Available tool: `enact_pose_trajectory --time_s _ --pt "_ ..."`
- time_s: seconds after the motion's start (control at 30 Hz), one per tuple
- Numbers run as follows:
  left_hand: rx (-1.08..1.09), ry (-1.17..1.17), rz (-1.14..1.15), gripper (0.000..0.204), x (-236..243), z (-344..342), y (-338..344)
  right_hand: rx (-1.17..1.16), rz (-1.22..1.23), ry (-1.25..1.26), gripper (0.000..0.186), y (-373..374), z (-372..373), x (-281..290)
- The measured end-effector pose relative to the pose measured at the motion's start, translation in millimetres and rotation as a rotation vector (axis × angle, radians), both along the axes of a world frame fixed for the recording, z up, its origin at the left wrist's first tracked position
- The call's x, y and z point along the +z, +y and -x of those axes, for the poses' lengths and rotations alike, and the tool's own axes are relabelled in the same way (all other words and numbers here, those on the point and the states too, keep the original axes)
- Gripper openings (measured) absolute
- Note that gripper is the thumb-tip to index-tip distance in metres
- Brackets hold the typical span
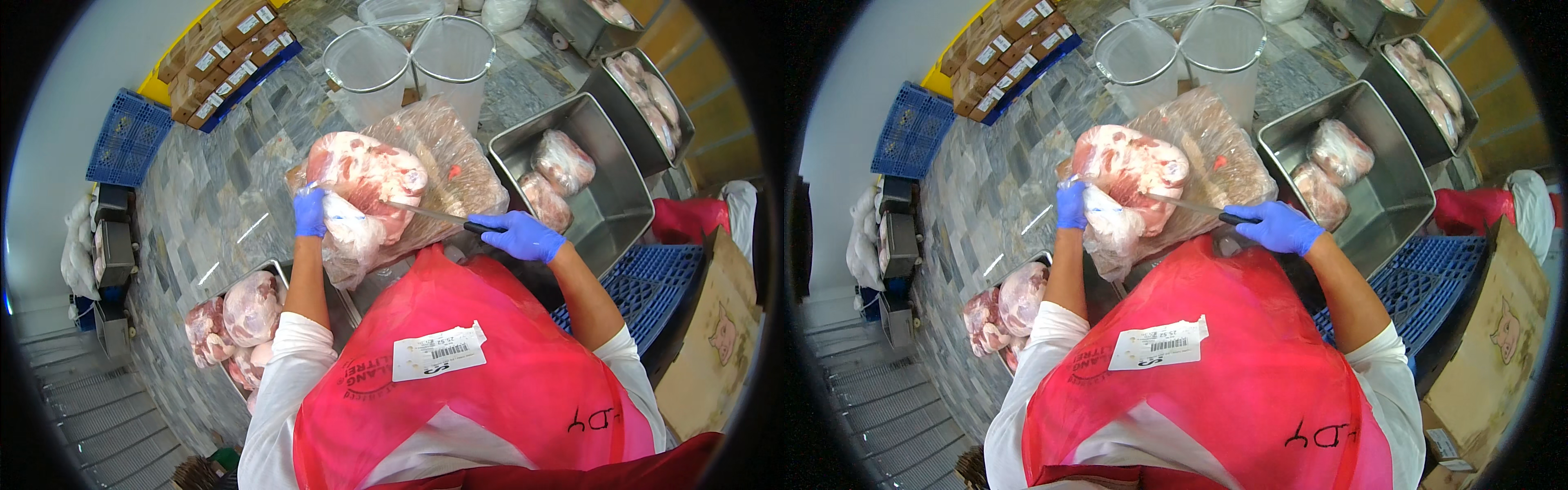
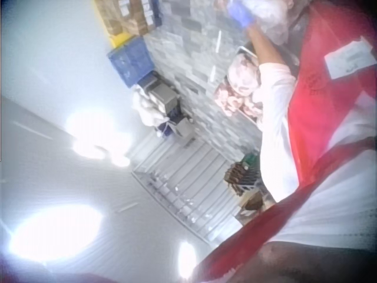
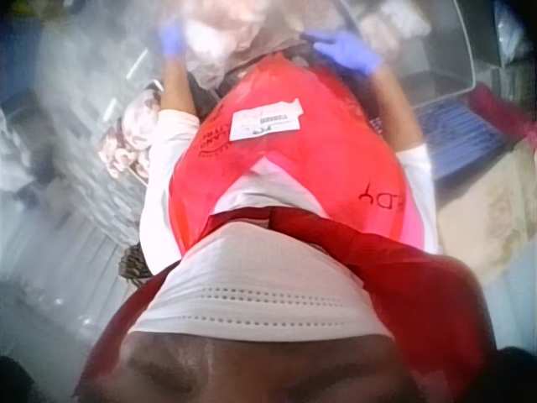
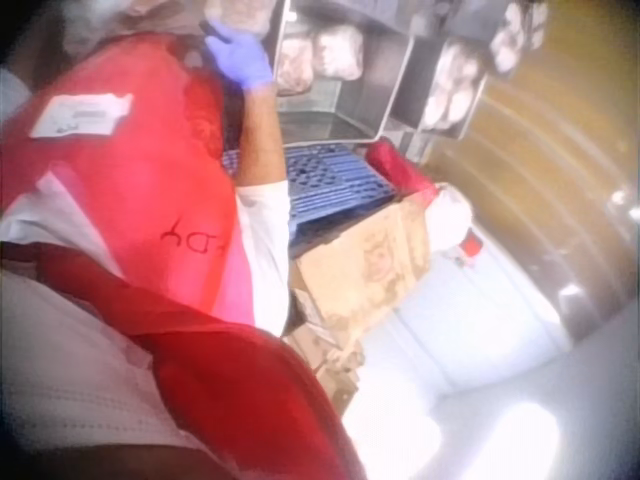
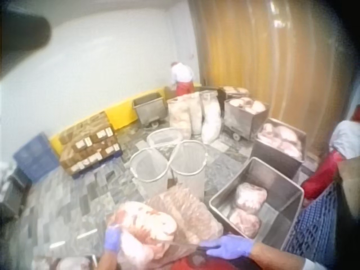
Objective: The person cuts a large piece of raw meat on a plastic-lined cutting board using a knife, then places the cut portion into a metal tray. The person repeats this process with another piece of meat, trimming and separating it before placing it in the tray.
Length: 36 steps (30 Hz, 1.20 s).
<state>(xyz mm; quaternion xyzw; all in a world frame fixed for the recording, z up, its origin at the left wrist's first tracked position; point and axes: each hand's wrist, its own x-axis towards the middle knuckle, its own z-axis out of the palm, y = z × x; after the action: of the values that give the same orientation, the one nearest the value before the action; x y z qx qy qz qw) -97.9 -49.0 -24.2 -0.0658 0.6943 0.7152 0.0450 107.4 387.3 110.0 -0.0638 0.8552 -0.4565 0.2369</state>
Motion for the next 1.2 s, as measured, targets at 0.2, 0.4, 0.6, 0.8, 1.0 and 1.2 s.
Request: enact_pose_trajectory --time_s 0.2,0.4,0.6,0.8,1.0,1.2 --pt "-0.035 0.539 0.632 0.009 3.7 -22.2 39.0 -0.026 -0.103 -0.019 0.047 -0.9 -2.2 18.5" --pt "-0.342 0.796 1.153 0.043 33.5 -97.6 82.7 -0.02 -0.159 -0.003 0.046 37.6 -10.7 63.1" --pt "-0.304 0.8 1.102 0.047 11.9 -101.1 70.1 -0.155 -0.144 -0.061 0.049 31.3 2.7 67.6" --pt "-0.254 0.731 0.967 0.041 6.0 -87.6 40.3 -0.108 -0.292 0.102 0.048 9.0 14.3 53.0" --pt "0.006 0.64 0.787 0.023 -6.8 -40.6 11.5 -0.022 -0.484 0.102 0.047 -4.3 21.5 52.5" --pt "-0.028 0.359 0.707 0.038 -10.2 4.4 -5.8 0.023 -0.507 -0.021 0.046 -10.6 30.4 76.2"
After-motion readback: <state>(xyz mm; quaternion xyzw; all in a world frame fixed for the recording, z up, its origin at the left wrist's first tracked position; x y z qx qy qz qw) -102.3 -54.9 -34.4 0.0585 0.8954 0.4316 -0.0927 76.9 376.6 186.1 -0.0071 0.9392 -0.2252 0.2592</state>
